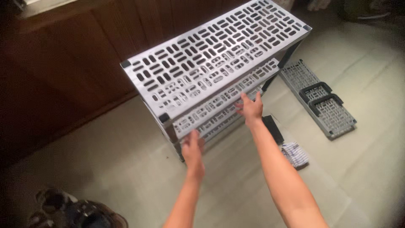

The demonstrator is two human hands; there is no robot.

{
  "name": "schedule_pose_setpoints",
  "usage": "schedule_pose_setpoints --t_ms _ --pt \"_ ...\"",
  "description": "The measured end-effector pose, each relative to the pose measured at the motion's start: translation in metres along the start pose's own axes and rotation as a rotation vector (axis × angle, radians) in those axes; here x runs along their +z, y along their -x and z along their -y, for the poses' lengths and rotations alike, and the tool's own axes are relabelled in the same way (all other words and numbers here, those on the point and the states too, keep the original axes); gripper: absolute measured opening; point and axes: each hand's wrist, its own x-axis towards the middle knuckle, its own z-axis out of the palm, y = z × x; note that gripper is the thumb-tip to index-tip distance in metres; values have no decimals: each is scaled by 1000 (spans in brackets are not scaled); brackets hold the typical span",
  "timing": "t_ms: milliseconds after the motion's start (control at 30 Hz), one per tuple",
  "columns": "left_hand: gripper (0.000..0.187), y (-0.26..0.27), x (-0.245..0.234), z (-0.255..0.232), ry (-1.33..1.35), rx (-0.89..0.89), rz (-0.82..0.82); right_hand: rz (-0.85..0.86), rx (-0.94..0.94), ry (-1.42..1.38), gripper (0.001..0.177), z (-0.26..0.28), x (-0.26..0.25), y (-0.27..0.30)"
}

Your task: The person assembles a three-tier plastic shoe rack by inserting perforated shelves onto vertical supports and securing them with black plastic clips. They then wipe the black support pieces and a separate shelf with a cloth.

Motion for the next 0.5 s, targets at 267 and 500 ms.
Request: schedule_pose_setpoints --t_ms 267,500 --pt "23 -24 6 13 362 202 -1 305 -1 -86 72 8 -12 -13" --pt "23 -6 12 8 267 393 -65 345 84 -209 78 -3 -6 -10"
